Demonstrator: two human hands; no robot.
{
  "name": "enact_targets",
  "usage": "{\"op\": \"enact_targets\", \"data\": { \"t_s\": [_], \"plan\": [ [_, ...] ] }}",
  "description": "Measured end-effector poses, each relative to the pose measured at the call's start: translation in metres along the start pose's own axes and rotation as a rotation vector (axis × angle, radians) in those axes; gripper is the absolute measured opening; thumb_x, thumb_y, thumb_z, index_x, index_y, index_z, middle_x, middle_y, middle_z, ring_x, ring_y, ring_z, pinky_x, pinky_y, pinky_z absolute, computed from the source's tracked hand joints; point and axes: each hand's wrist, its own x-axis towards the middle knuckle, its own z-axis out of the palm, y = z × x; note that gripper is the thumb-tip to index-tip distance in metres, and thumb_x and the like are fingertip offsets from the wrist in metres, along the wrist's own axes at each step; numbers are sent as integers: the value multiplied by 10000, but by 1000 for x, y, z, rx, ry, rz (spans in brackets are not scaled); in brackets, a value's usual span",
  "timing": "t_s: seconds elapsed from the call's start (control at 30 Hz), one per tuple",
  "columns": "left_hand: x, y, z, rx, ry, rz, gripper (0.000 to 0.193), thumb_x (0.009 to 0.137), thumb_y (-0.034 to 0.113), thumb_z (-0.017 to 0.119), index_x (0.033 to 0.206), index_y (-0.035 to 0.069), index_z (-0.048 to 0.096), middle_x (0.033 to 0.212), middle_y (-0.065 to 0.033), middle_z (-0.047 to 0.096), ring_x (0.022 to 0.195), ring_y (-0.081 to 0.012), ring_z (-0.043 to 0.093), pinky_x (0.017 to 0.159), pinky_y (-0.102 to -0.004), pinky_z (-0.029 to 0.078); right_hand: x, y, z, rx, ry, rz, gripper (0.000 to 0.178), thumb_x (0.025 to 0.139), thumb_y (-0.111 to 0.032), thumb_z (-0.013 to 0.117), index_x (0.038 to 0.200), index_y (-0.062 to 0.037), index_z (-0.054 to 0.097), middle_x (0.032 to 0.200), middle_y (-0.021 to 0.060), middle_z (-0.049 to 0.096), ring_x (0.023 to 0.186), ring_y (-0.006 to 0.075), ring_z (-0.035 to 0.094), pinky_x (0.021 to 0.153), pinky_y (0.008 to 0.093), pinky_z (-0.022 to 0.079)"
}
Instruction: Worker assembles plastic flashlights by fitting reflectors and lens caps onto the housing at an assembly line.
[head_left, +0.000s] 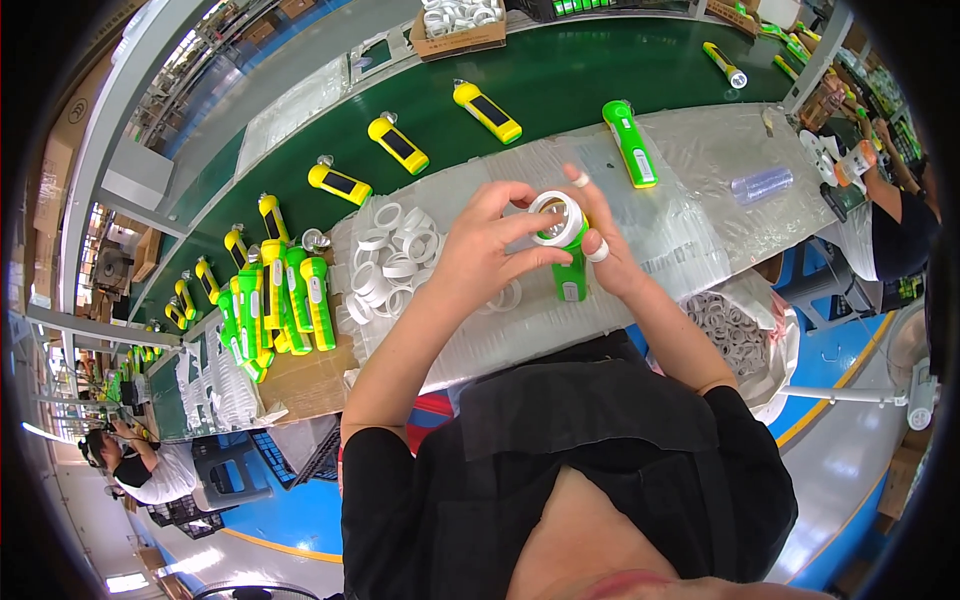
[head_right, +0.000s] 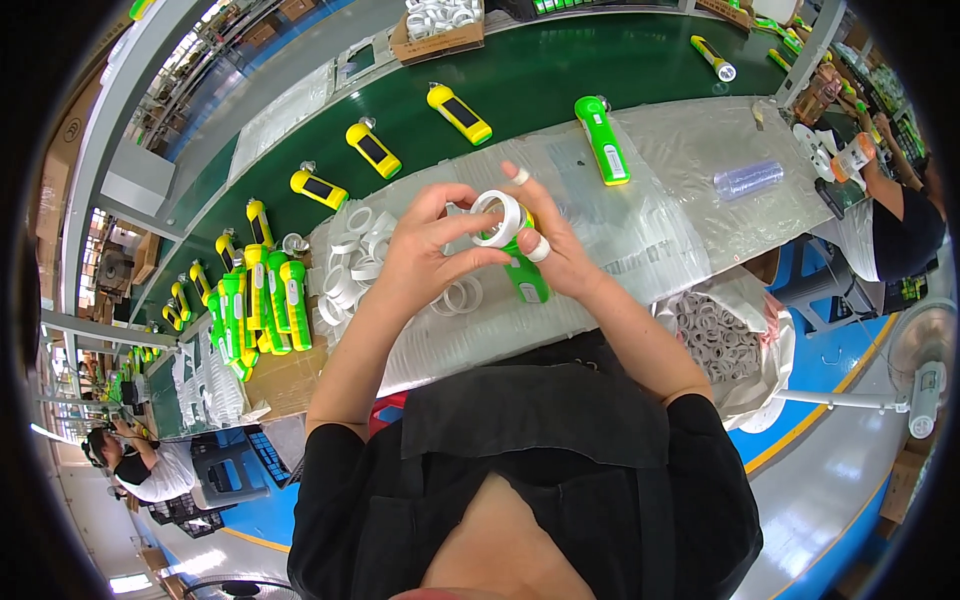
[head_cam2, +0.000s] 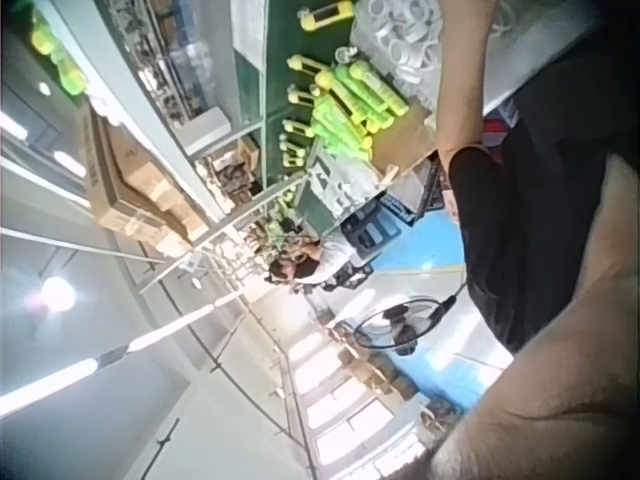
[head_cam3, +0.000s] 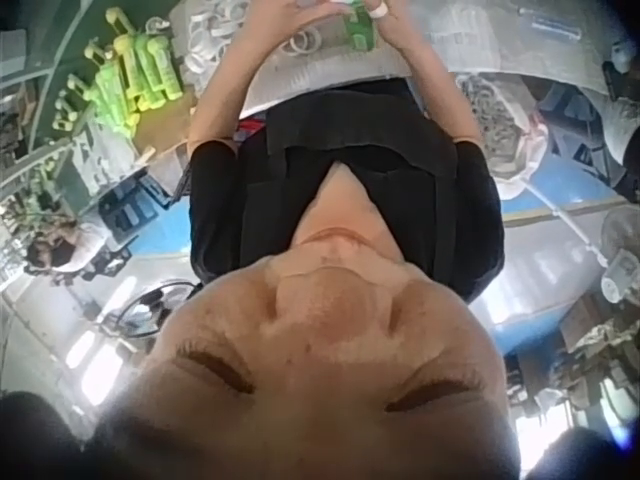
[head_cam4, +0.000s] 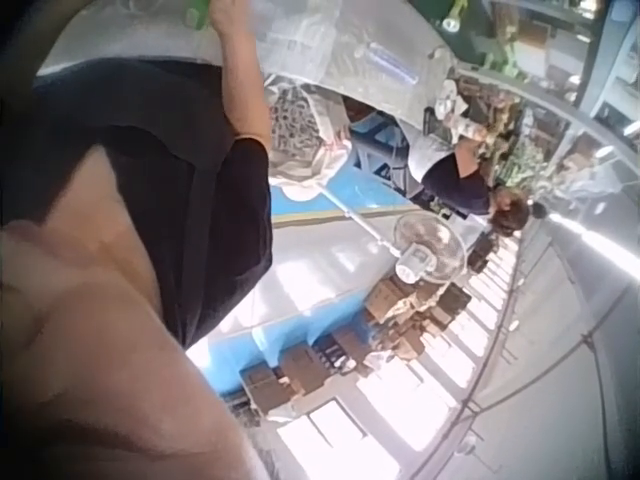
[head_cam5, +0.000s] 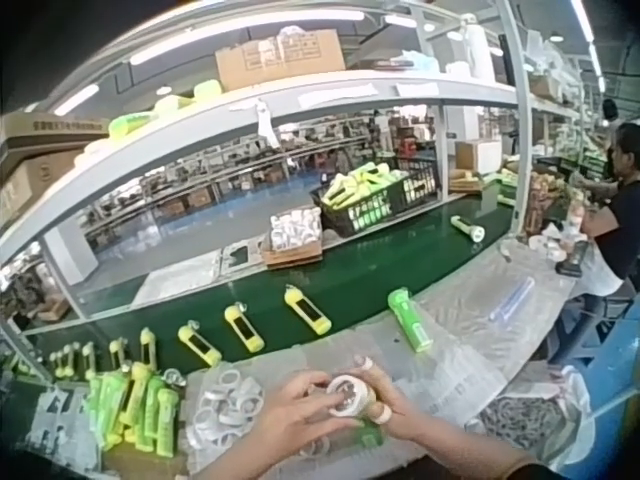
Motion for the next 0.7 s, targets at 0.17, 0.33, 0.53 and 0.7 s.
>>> {"op": "enact_targets", "data": {
  "t_s": [0.17, 0.33, 0.53, 0.7],
  "plan": [
    [3, 2, 2, 36, -70, 20, 419, 663, 252, 826, 1010, 92, 656, 1051, -97, 573, 964, -292, 571, 779, -392, 486, 27, -49, -41, -699, -375, -193, 488, 740, -118, 787, 1183, -75, 586, 1175, 130, 609, 1082, 270, 600, 888, 360, 491],
    [8, 11, 25, 3, -69, -15, 463, 665, 217, 842, 1021, 65, 588, 1051, -106, 629, 952, -282, 629, 772, -360, 511, 56, -110, -35, -1011, -648, 32, 331, 737, -153, 763, 995, -30, 596, 942, 100, 601, 858, 266, 608, 732, 360, 492],
    [7, 15, 41, -137, -31, -105, 414, 706, 209, 832, 970, 60, 550, 946, -84, 673, 834, -251, 665, 697, -334, 527, 81, -123, -24, -1140, -980, 205, 377, 681, -97, 732, 1021, -19, 590, 848, 85, 541, 746, 252, 561, 656, 367, 463],
    [7, 15, 46, -168, -3, -46, 399, 714, 200, 826, 966, 59, 552, 943, -85, 678, 815, -241, 667, 692, -326, 528, 80, -122, -24, -1160, -972, 220, 360, 679, -125, 736, 989, -8, 596, 843, 98, 559, 731, 254, 572, 653, 366, 472]
  ]
}}
